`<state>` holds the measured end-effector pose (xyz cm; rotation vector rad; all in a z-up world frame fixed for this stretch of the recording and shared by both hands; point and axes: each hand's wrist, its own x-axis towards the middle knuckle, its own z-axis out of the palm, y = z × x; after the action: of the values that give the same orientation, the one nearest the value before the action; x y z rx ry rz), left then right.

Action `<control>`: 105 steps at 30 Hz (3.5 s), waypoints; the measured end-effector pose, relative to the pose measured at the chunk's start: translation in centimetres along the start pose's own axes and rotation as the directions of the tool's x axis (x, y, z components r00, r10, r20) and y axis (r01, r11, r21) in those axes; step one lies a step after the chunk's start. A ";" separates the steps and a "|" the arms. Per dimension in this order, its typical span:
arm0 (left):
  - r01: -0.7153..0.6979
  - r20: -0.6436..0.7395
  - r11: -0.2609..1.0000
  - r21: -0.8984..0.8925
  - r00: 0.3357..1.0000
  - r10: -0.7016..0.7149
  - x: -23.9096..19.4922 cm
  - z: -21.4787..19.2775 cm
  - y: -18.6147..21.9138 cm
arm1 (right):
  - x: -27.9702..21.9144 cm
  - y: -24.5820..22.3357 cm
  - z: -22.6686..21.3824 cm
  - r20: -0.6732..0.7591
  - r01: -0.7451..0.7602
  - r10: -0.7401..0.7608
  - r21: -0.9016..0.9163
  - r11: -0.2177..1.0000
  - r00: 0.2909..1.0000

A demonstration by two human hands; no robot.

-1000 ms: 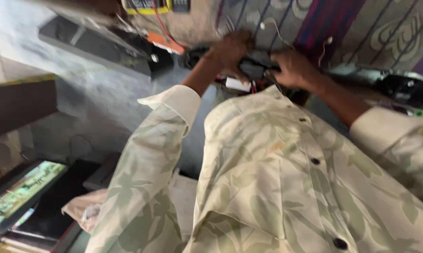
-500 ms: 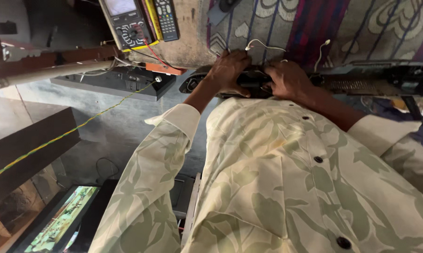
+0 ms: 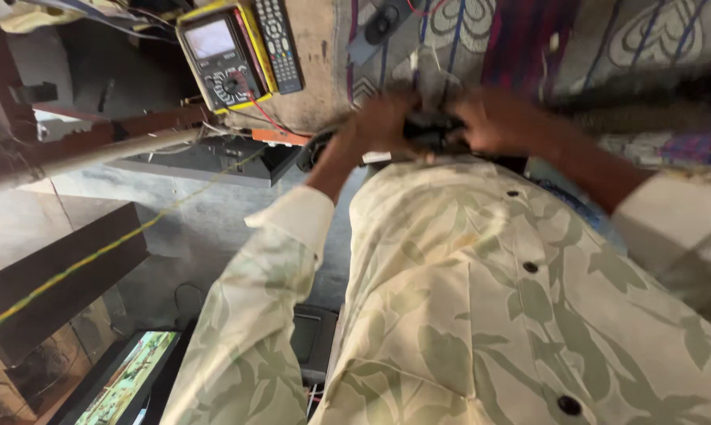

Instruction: The person moves a television set and then works on a disassembled electronic device on a cluttered workbench. They connect wires to a small black component, test it with a multimeter, and handle various circuit boards and parts.

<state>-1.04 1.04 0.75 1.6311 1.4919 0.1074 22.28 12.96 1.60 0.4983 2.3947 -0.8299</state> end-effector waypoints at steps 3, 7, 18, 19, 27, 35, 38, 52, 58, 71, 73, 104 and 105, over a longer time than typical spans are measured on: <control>-0.006 -0.048 1.000 0.002 0.999 0.006 1.4 -2.3 1.2 | 2.9 1.8 -4.3 -0.053 0.122 -0.121 0.001 0.993 0.991; 0.069 -0.084 0.997 0.016 0.994 -0.067 2.2 -1.2 1.4 | 4.1 2.7 -3.2 0.065 0.170 -0.167 -0.049 0.984 0.984; 0.027 -0.221 0.999 0.022 0.975 -0.021 3.5 1.0 0.0 | 3.1 2.4 -1.6 -0.186 0.270 -0.356 -0.370 0.889 0.916; 0.063 -0.200 0.998 0.012 0.978 -0.059 3.4 1.4 0.0 | 3.5 2.6 -1.6 -0.156 0.253 -0.329 -0.372 0.893 0.931; 0.009 -0.252 1.000 -0.005 0.968 -0.010 4.2 0.8 -0.8 | 6.2 4.2 -4.4 0.166 0.080 -0.076 -0.016 0.997 0.983; -0.001 -0.193 1.000 -0.024 0.981 -0.004 3.6 0.8 -0.4 | 4.1 2.6 -5.0 0.149 0.102 -0.087 -0.097 0.990 0.985; 0.061 -0.159 0.996 -0.061 0.985 -0.070 3.2 0.2 0.1 | 3.4 2.0 -4.8 0.083 0.103 -0.091 -0.155 0.982 0.992; 0.006 -0.594 0.990 -0.138 0.799 -0.088 -2.4 2.4 1.2 | -0.8 -0.4 -5.0 -0.549 0.150 -0.364 -0.395 0.906 0.752; -0.068 -0.683 0.998 -0.011 0.729 0.042 -5.7 4.3 3.3 | -3.5 -2.7 -2.1 -0.689 0.052 -0.109 -0.103 0.993 0.716; 0.164 -0.531 0.985 -0.048 0.831 -0.164 -1.3 4.0 3.5 | 1.3 -0.6 -3.0 -0.544 0.303 -0.097 0.302 0.904 0.833; 0.135 -0.524 0.987 -0.084 0.837 -0.159 -1.4 4.7 3.3 | 0.8 -0.4 -3.4 -0.441 0.154 0.108 0.517 0.842 0.891; 0.047 -0.573 0.959 -0.280 0.793 -0.207 -0.6 6.8 2.3 | 0.2 1.9 -0.8 -0.544 0.462 -0.448 -0.121 0.879 0.710; 0.044 -0.578 0.957 -0.287 0.789 -0.209 -0.7 6.8 2.3 | 0.2 2.0 -0.8 -0.477 0.403 -0.388 -0.076 0.912 0.789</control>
<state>4.61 -2.89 -1.48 1.3282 1.9633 0.7858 22.84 15.01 1.15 0.2232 3.0252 -1.0142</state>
